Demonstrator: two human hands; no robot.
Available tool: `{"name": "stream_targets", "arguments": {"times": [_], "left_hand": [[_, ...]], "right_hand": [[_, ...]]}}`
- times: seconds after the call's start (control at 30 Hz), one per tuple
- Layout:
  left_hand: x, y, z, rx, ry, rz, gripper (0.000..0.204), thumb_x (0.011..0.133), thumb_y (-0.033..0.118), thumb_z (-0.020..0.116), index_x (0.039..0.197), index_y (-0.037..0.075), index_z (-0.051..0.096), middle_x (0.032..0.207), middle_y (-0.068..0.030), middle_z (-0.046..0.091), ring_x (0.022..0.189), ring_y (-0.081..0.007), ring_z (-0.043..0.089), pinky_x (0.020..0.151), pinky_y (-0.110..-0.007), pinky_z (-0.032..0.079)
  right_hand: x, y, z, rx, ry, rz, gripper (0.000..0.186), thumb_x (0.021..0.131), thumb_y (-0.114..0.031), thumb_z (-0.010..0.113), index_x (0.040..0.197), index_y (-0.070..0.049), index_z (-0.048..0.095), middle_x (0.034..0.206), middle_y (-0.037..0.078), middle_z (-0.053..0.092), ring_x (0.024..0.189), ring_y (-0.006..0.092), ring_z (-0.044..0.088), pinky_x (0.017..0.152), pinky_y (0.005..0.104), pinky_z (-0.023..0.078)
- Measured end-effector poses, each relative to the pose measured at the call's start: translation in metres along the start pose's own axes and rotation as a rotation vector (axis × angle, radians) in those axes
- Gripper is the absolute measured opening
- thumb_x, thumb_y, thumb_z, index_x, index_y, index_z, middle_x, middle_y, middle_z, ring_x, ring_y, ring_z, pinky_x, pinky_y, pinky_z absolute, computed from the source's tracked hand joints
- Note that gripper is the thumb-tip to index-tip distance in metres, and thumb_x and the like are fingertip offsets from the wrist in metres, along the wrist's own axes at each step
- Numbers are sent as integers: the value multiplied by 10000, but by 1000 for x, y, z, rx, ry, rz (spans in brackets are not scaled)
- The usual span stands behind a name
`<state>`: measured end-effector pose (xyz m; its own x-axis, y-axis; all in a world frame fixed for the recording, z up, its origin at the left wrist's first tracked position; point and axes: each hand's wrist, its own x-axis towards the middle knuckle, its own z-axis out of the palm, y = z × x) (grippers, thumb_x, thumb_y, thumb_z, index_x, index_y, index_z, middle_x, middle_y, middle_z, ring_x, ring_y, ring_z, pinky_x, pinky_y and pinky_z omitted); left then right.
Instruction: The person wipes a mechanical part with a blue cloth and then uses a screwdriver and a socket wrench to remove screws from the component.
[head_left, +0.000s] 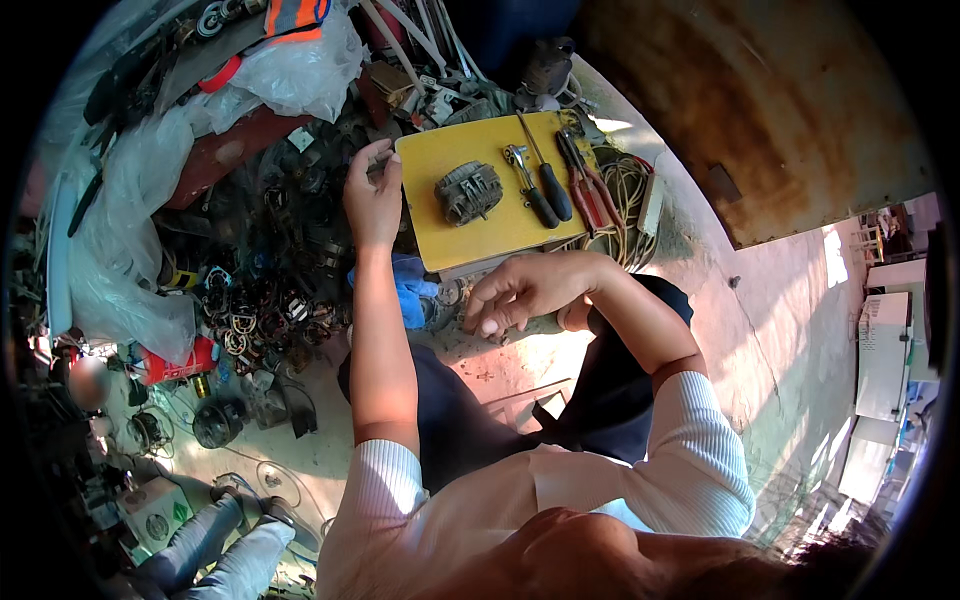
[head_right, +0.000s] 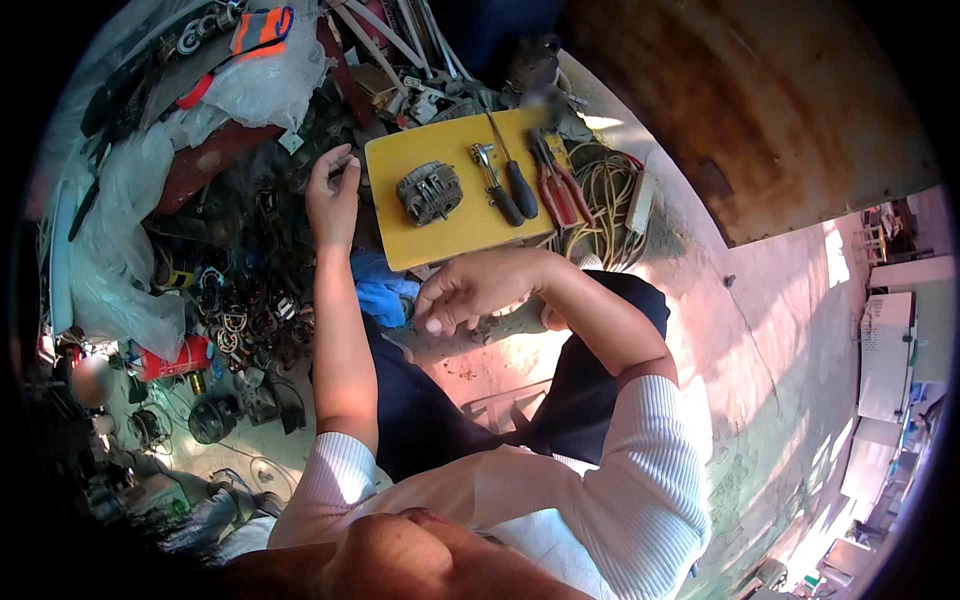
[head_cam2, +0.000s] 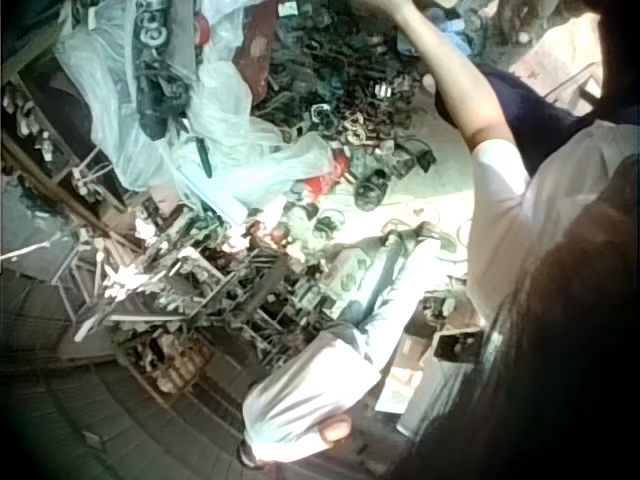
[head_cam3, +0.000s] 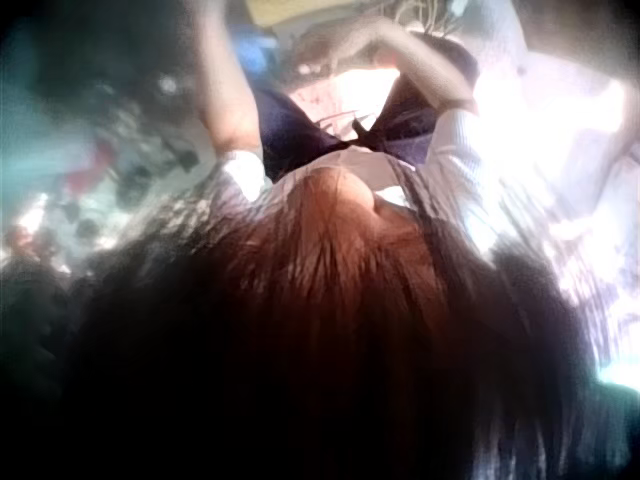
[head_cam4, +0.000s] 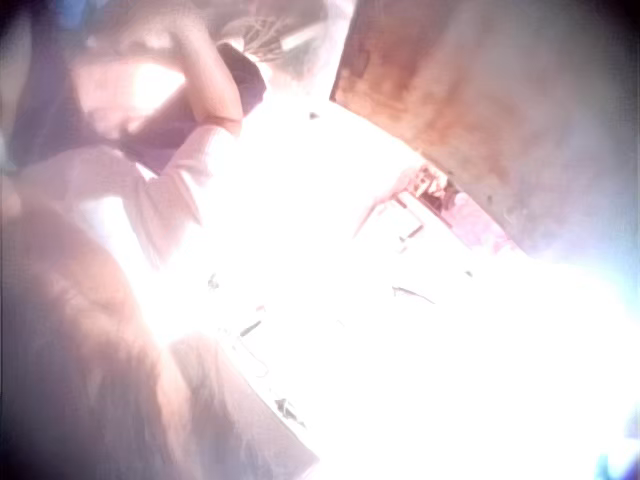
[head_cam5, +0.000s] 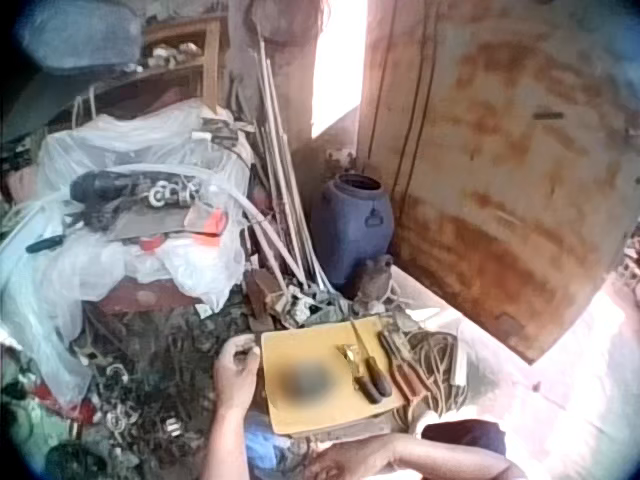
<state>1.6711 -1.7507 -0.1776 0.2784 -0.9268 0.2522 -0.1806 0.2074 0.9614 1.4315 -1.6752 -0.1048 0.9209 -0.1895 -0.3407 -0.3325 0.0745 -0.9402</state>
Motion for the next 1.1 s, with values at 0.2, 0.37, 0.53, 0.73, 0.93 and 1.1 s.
{"name": "stream_targets", "arguments": {"times": [0.2, 0.37, 0.53, 0.73, 0.93, 1.1], "left_hand": [[4, 4, 8, 32, 80, -68, 356, 948, 125, 635, 1282, 16, 576, 1126, -110, 643, 971, -171, 629, 853, -313, 511], [11, -3, 0, -17, 208, -78, 407, 973, 145, 623, 1352, 32, 527, 1156, -103, 626, 932, -149, 603, 800, -285, 508], [16, -23, -3, -158, 289, -189, 415, 948, 80, 583, 1354, 19, 527, 1168, -117, 611, 969, -148, 591, 816, -276, 491], [7, 8, 19, -93, 111, -146, 333, 957, 77, 581, 1282, 13, 601, 1177, -102, 622, 1086, -154, 580, 953, -279, 444], [-5, 18, 22, -65, -56, -83, 317, 993, 280, 634, 1147, 4, 649, 991, -59, 665, 909, -129, 616, 843, -276, 481], [-13, 35, 7, 283, -138, -29, 481, 989, 465, 578, 1035, -7, 655, 917, -114, 692, 879, -236, 658, 788, -344, 495]], "right_hand": [[-45, -15, -75, -238, 1495, -371, 207, 975, -154, 631, 1098, 10, 659, 973, 92, 701, 906, 142, 674, 818, 285, 526], [-43, 49, -110, -524, 1636, -193, 203, 910, -126, 640, 1087, -37, 683, 1009, 159, 684, 904, 285, 695, 798, 363, 538], [-20, 82, -105, -870, 1513, 20, 118, 839, -162, 659, 918, -100, 720, 908, 101, 703, 886, 290, 673, 804, 458, 488], [6, 92, -93, -1033, 1341, 364, 183, 814, -286, 642, 846, -131, 732, 872, 81, 697, 918, 297, 642, 866, 498, 419], [24, 88, -96, -1043, 1310, 533, 273, 818, -333, 614, 866, -84, 715, 913, 128, 692, 939, 321, 639, 902, 538, 388], [14, 79, -93, -994, 1372, 493, 316, 890, -361, 615, 941, -55, 677, 974, 163, 679, 946, 369, 644, 862, 518, 448]]}}
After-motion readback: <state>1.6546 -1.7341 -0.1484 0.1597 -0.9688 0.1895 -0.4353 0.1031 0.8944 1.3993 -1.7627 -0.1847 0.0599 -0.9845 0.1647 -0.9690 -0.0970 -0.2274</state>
